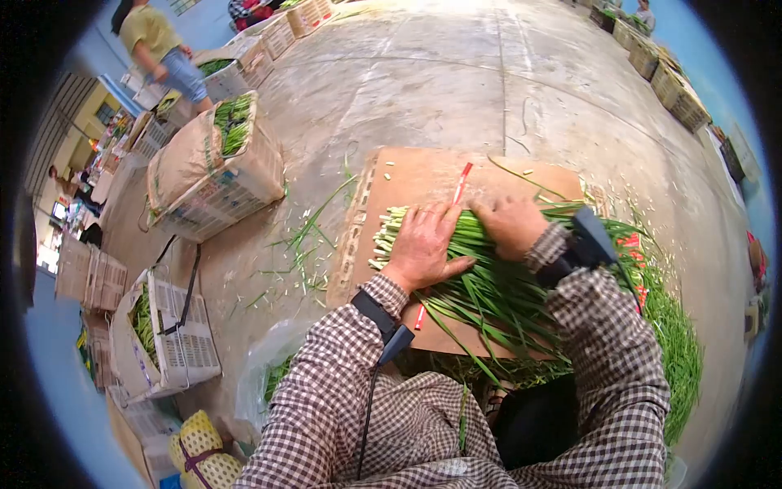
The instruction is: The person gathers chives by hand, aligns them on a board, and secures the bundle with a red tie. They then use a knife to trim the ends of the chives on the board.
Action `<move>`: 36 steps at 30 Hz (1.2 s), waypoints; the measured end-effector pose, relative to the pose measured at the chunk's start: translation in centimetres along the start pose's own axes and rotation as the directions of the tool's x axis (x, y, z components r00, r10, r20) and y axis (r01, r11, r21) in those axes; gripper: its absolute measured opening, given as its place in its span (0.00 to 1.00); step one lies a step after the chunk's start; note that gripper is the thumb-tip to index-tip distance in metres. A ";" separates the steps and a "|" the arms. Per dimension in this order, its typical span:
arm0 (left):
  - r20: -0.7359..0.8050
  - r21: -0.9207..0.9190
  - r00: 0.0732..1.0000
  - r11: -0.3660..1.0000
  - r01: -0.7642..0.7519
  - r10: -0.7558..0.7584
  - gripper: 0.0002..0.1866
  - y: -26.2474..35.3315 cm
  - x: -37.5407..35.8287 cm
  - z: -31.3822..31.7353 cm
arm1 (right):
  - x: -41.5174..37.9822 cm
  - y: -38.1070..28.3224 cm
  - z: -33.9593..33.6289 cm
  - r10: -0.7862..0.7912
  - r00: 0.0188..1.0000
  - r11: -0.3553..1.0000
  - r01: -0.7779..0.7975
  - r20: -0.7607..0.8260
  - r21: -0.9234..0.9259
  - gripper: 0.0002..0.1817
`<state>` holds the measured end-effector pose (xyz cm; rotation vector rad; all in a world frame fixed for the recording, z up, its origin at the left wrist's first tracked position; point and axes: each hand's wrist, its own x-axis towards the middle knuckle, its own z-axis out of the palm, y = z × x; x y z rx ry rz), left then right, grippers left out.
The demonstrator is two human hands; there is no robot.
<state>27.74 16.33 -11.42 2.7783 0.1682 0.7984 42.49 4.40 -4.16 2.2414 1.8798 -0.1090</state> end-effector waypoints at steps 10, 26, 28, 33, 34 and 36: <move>-0.014 0.036 1.000 0.999 0.007 -0.007 0.38 -0.1 0.0 -0.2 | -0.2 -1.1 3.9 -0.090 0.965 0.978 0.133 -0.248 0.160 0.66; -0.281 -0.267 0.905 0.932 0.245 -0.319 0.22 -2.4 -5.7 -9.8 | 0.7 0.6 3.0 -0.131 0.984 0.922 0.166 -0.120 0.349 0.66; -0.231 -0.332 0.876 0.881 0.338 -0.424 0.18 -2.8 -9.0 -11.2 | 1.4 1.5 3.1 -0.148 0.977 0.873 0.201 -0.152 0.444 0.60; 0.019 -0.355 0.826 0.768 0.533 -0.564 0.16 -3.0 -16.3 -10.8 | 2.1 2.3 1.3 -0.103 0.981 0.864 0.170 -0.164 0.474 0.45; 0.019 -0.359 0.827 0.768 0.531 -0.562 0.16 -2.9 -17.3 -10.4 | 2.2 2.3 1.2 -0.077 0.987 0.854 0.139 -0.143 0.501 0.43; 0.030 -0.322 0.814 0.765 0.558 -0.581 0.16 -2.3 -18.2 -10.4 | 3.1 2.6 2.0 -0.053 0.986 0.882 0.122 -0.161 0.456 0.44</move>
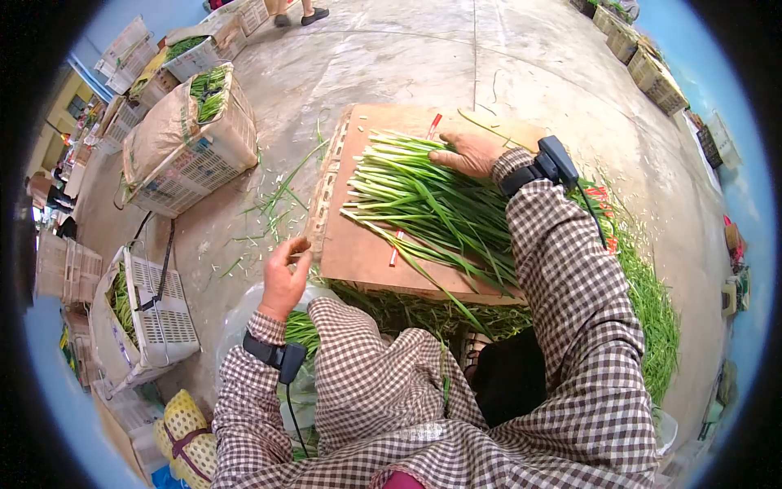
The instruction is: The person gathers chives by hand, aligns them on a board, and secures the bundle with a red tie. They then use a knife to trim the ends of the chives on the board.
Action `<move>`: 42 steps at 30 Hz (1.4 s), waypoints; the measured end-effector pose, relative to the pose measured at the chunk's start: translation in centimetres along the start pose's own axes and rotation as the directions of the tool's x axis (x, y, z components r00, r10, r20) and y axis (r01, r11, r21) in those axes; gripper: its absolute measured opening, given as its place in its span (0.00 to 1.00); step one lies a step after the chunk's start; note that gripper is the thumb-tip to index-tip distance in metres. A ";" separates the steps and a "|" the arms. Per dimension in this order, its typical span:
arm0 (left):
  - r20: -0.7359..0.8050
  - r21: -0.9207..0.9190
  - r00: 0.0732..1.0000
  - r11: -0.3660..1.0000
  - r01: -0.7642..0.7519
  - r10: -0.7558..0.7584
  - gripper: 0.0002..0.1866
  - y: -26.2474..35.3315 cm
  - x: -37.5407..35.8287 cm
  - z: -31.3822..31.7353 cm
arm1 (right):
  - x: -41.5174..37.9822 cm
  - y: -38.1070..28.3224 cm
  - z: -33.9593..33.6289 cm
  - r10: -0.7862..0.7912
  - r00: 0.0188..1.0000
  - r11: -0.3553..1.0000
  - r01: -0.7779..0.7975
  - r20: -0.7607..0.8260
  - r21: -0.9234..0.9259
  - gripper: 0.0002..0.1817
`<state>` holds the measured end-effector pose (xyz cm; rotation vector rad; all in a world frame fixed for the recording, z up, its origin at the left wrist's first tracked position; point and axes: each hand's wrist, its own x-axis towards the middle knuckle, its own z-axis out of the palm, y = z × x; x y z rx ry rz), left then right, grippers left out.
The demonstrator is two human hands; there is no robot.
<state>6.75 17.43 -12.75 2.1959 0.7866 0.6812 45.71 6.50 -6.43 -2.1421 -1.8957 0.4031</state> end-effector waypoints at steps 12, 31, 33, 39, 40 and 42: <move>0.340 0.466 0.833 0.691 -0.552 0.437 0.65 8.8 10.7 7.8 | 0.6 -1.9 0.8 0.125 0.984 0.991 -0.118 0.125 -0.065 0.37; 0.531 0.431 0.775 0.677 -0.596 0.343 0.34 8.7 17.2 12.5 | -2.7 -6.9 4.5 0.231 0.958 0.899 -0.278 -0.172 -0.339 0.56; 0.506 0.461 0.791 0.667 -0.585 0.344 0.40 9.6 16.9 11.6 | -2.4 -6.6 4.5 0.226 0.958 0.895 -0.277 -0.179 -0.350 0.56; 0.296 0.460 0.812 0.669 -0.583 0.504 0.57 9.5 12.7 7.1 | -3.3 -7.0 3.7 0.224 0.962 0.894 -0.267 -0.158 -0.359 0.63; 0.239 0.516 0.817 0.644 -0.565 0.525 0.57 9.1 12.1 6.0 | -3.3 -6.8 3.5 0.217 0.960 0.889 -0.268 -0.175 -0.372 0.65; 0.257 0.366 0.871 0.791 -0.489 0.419 0.55 8.0 9.8 2.9 | -3.5 -7.0 2.7 0.224 0.966 0.895 -0.256 -0.128 -0.365 0.68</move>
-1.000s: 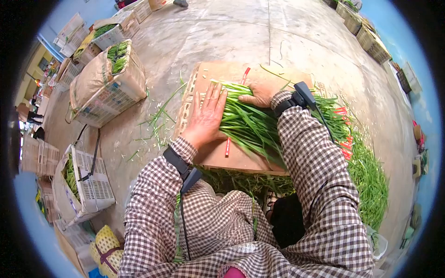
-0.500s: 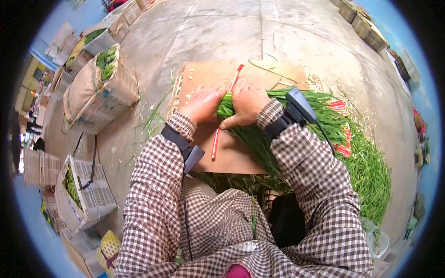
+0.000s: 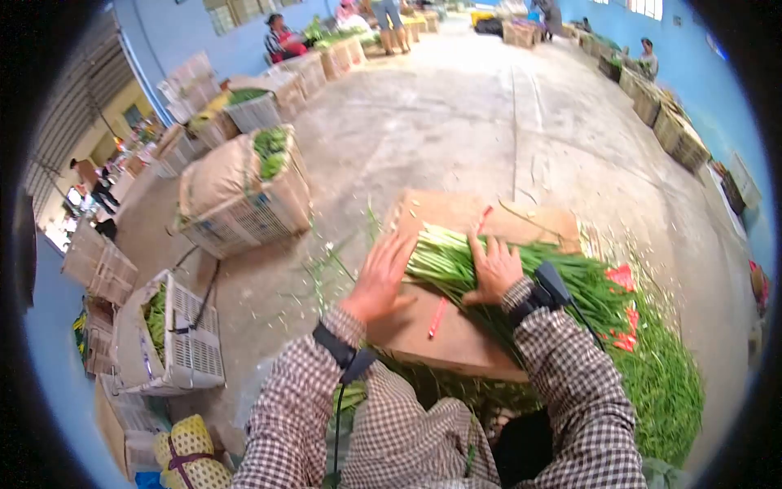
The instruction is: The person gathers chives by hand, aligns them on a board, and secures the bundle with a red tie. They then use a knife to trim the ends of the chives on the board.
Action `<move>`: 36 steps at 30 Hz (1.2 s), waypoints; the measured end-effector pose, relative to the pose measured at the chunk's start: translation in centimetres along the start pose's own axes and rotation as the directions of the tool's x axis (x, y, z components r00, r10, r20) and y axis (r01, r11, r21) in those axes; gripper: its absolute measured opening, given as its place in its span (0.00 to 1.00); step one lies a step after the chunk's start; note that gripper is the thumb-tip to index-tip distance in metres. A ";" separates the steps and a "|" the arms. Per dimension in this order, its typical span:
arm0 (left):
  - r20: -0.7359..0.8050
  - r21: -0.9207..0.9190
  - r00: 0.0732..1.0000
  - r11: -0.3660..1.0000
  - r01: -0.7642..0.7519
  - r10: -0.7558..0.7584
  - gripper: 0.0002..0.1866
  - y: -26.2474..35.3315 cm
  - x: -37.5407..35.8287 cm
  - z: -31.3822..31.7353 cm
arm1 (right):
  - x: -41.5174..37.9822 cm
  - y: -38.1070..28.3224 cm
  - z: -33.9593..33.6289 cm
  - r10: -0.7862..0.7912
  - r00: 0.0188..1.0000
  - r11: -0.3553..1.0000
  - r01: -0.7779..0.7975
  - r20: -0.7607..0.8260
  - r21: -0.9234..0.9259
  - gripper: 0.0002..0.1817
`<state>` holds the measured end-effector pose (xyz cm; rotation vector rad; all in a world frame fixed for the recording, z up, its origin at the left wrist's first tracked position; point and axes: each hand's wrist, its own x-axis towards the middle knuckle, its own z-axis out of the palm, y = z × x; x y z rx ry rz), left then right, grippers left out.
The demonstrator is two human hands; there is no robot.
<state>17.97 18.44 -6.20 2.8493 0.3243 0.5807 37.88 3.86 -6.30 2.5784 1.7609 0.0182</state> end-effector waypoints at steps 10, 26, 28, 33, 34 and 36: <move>-0.042 -0.227 0.891 0.873 0.432 -0.452 0.39 -2.9 -19.4 -3.5 | 0.5 0.3 -2.2 -0.006 0.996 0.999 0.002 0.087 0.045 0.67; 0.192 -0.731 -0.246 -0.305 0.611 -0.950 0.09 -0.2 -48.2 -0.4 | -4.2 5.3 -3.7 -0.298 0.940 0.908 0.332 -0.163 0.256 0.38; 0.176 -0.698 -0.283 -0.322 0.639 -0.943 0.08 -0.9 -50.7 1.4 | -6.1 5.4 -3.5 -0.211 0.967 0.911 0.248 -0.144 0.330 0.33; 0.095 -0.246 0.209 0.180 0.952 -0.973 0.10 -1.5 -47.8 7.9 | -13.5 5.2 -4.0 0.007 0.999 0.857 0.012 -0.035 0.515 0.27; 0.067 -0.192 0.333 0.315 0.929 -0.941 0.11 -1.9 -46.2 9.1 | -14.6 5.2 -3.6 0.052 0.999 0.787 -0.036 -0.008 0.616 0.26; 0.096 -0.065 0.484 0.480 0.875 -0.870 0.13 -2.5 -42.4 11.4 | -16.6 4.0 -3.3 0.060 0.997 0.808 -0.023 -0.045 0.588 0.23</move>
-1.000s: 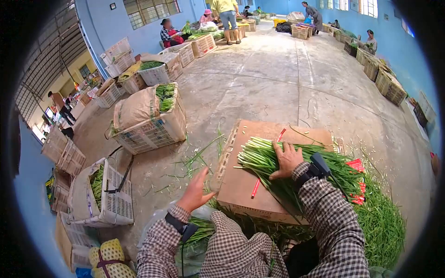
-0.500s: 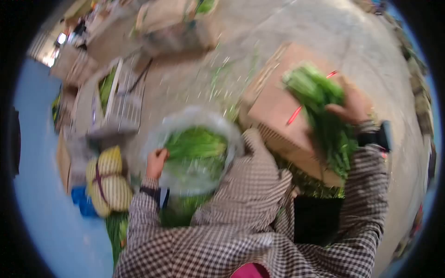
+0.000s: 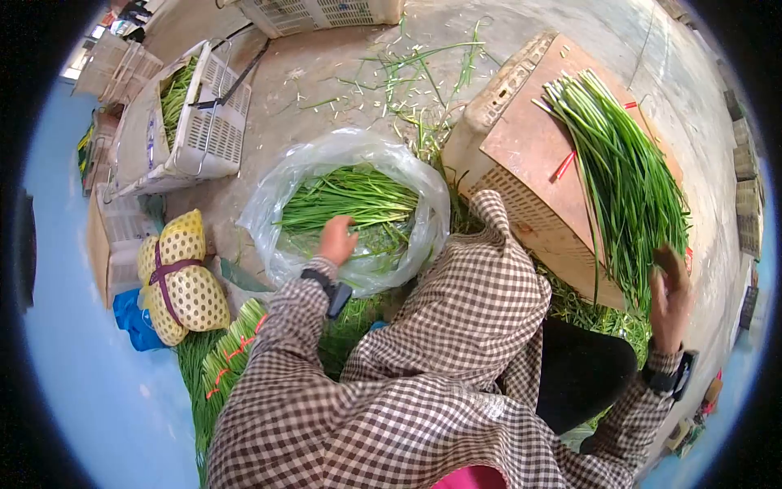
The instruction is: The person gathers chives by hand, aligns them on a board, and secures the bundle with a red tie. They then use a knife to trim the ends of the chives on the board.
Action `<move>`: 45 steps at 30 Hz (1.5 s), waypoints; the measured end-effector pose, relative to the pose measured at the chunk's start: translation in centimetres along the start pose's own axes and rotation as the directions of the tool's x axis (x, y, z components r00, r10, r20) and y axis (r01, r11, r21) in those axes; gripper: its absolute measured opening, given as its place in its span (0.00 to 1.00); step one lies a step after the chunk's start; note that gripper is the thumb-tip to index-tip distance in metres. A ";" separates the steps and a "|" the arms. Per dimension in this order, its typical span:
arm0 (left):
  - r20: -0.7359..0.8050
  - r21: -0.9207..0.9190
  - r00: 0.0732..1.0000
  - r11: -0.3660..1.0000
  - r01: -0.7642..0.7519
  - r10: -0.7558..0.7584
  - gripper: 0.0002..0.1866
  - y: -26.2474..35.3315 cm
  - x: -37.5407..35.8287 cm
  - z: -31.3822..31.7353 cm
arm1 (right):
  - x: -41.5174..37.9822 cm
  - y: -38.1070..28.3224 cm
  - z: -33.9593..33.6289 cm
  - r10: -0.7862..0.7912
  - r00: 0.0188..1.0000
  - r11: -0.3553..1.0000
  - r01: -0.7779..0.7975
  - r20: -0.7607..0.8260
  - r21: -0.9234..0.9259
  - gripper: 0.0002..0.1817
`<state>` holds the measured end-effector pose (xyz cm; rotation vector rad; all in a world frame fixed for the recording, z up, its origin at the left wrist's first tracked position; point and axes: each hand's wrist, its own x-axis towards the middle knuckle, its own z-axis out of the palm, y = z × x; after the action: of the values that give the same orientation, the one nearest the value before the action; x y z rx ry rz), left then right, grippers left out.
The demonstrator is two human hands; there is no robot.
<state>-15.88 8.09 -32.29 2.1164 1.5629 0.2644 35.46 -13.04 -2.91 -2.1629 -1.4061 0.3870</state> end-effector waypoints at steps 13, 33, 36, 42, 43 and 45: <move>0.327 0.424 0.942 0.879 -0.218 0.076 0.25 5.8 14.4 8.8 | -5.4 -1.6 5.9 0.315 0.944 0.885 -0.329 0.096 0.331 0.18; 0.086 0.286 0.965 0.921 -0.264 0.249 0.24 1.8 4.9 10.1 | -3.6 -1.8 7.6 0.293 0.937 0.926 -0.328 0.190 0.189 0.16; 0.136 0.354 0.971 0.906 -0.233 0.196 0.19 1.9 4.9 10.4 | -3.9 -1.9 7.7 0.294 0.939 0.928 -0.325 0.179 0.182 0.16; 0.050 0.443 0.973 0.868 -0.222 0.224 0.18 1.1 4.5 12.0 | -3.9 -1.6 8.0 0.305 0.932 0.930 -0.336 0.194 0.152 0.16; 0.081 0.445 0.974 0.866 -0.227 0.213 0.15 1.5 5.0 11.6 | -3.9 -1.7 8.1 0.299 0.934 0.928 -0.332 0.194 0.169 0.16; 0.133 0.456 0.973 0.860 -0.228 0.188 0.13 1.8 5.5 11.7 | -3.5 -1.9 8.2 0.286 0.940 0.928 -0.320 0.185 0.190 0.16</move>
<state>-7.51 9.66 -42.18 2.6363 1.4535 -0.1542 28.43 -13.34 -8.72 -2.2055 -1.0435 0.8012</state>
